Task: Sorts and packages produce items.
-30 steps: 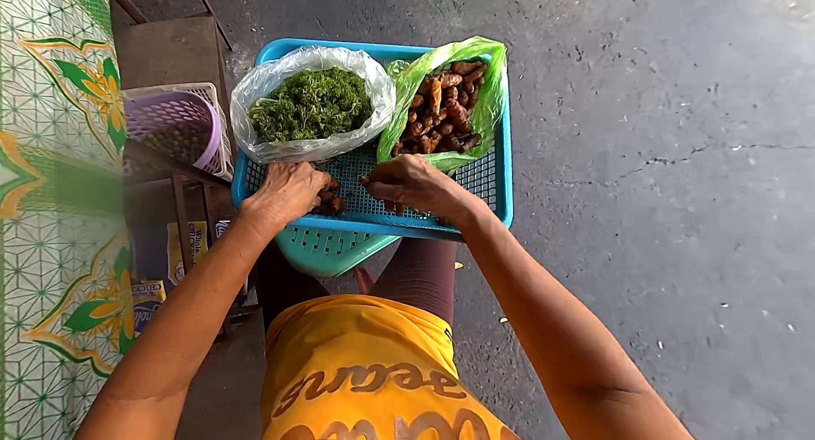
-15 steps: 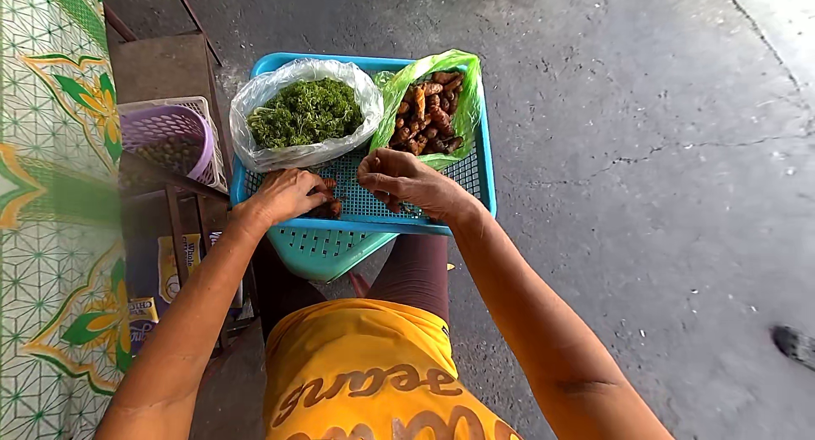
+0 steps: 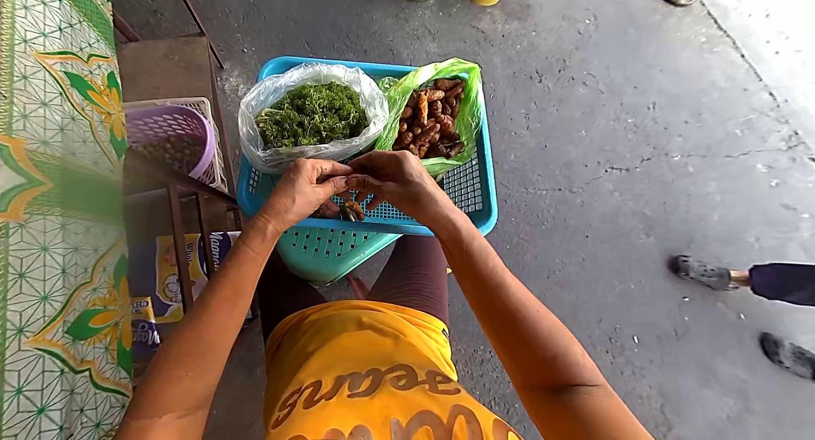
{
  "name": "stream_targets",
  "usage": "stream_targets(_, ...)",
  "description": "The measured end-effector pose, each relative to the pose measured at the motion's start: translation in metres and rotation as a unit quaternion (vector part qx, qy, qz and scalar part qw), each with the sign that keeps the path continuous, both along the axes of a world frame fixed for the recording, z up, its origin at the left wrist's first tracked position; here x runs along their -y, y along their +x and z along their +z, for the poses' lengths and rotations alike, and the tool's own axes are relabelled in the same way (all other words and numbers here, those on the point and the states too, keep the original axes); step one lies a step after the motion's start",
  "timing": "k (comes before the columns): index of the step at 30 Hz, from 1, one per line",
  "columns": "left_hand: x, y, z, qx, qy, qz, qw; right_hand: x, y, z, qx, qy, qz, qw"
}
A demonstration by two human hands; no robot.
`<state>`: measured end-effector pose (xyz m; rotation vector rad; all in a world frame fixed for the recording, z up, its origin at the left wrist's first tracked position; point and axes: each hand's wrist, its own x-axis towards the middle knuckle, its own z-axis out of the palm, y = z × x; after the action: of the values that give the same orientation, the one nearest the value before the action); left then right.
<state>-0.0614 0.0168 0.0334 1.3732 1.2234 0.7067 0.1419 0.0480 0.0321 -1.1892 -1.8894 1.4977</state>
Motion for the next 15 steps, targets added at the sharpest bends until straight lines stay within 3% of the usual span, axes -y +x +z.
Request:
stream_targets(3,-0.002,0.001,0.003,0.023,-0.055,0.004,0.998,-0.005,0.012,-0.003,-0.029,-0.005,-0.023,0.999)
stream_targets(6,-0.014,-0.003,-0.006,-0.204,0.056,-0.083,0.974,-0.001,0.038,0.0,-0.016,0.019,-0.039,0.999)
stream_targets(8,-0.019,0.0,-0.02,-0.359,0.147,-0.156,0.909,0.007,0.054,-0.001,0.051,0.072,-0.029,0.996)
stream_targets(10,-0.022,0.008,-0.031,-0.458,0.174,-0.215,0.845,0.006,0.063,-0.01,0.172,0.137,0.004,0.976)
stream_targets(13,-0.029,0.019,-0.033,-0.501,0.146,-0.273,0.808,0.006,0.063,-0.025,0.322,0.137,0.096,0.932)
stream_targets(15,-0.034,0.022,-0.032,-0.505,0.133,-0.281,0.805,0.006,0.053,-0.031,0.356,0.139,0.126,0.916)
